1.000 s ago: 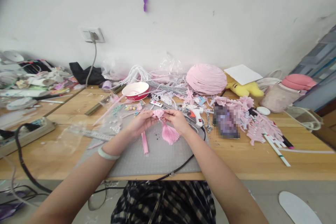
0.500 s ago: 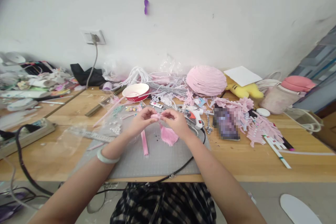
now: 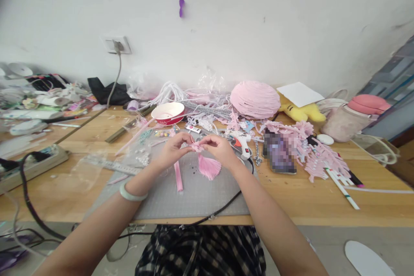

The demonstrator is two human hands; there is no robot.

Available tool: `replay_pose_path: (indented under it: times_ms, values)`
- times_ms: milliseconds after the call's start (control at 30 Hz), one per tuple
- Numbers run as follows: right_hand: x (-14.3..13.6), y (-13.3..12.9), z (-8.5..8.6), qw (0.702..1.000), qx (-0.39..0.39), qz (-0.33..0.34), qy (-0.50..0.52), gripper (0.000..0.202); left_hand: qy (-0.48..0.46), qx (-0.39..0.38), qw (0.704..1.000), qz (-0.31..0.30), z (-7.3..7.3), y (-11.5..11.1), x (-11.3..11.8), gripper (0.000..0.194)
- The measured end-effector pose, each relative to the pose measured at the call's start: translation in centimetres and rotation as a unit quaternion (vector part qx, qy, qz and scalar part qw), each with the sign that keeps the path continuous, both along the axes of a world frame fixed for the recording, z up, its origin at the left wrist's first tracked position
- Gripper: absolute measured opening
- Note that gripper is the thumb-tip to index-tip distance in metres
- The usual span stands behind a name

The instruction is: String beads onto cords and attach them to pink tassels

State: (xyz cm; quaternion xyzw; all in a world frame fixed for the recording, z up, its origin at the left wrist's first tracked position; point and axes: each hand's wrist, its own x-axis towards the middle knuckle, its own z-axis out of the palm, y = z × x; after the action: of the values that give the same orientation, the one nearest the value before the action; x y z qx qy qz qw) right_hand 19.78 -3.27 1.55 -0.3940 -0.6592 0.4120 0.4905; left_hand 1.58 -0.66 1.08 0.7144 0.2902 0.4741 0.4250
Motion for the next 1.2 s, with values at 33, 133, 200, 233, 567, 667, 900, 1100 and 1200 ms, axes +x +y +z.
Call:
replay_pose_path:
  times_ms: [33, 133, 200, 233, 567, 667, 900, 1100, 1200]
  values:
    - [0.0, 0.0, 0.0, 1.000, 0.005, -0.004, 0.002, 0.005, 0.000, 0.002, 1.000, 0.012, -0.1, 0.0, 0.0, 0.016]
    - [0.0, -0.1, -0.1, 1.000, 0.025, -0.016, 0.007, 0.004, -0.012, -0.004, 0.999, 0.047, -0.6, 0.3, -0.1, 0.027]
    - [0.0, -0.1, -0.2, 0.999, 0.038, -0.024, 0.008, 0.005, -0.021, -0.021, 0.998, 0.060, -0.9, 0.4, 0.0, 0.030]
    - [0.0, -0.1, -0.3, 0.999, 0.043, -0.030, 0.008, 0.006, -0.024, -0.032, 0.997, 0.058, -1.0, 0.4, 0.1, 0.029]
    - [-1.4, -0.5, -0.7, 0.999, 0.029, -0.037, -0.008, 0.008, -0.015, -0.101, 0.995, 0.009, -0.4, -0.5, 0.9, 0.020]
    - [-1.7, -0.4, -1.2, 0.999, -0.005, -0.042, 0.005, 0.011, -0.005, -0.095, 0.995, 0.010, -0.3, -0.4, 0.9, 0.017]
    - [-2.0, -0.2, -2.1, 0.997, -0.057, -0.053, 0.029, 0.018, -0.008, -0.093, 0.996, 0.004, -0.2, -0.6, 0.9, 0.012]
    - [-2.6, -0.3, -1.7, 0.994, -0.070, -0.050, 0.068, 0.021, -0.053, -0.157, 0.986, -0.032, -0.5, -0.7, 1.2, 0.020]
    - [-2.7, -0.3, -1.4, 0.992, -0.078, -0.052, 0.081, 0.023, -0.088, -0.198, 0.975, -0.038, -0.8, -0.5, 1.4, 0.022]
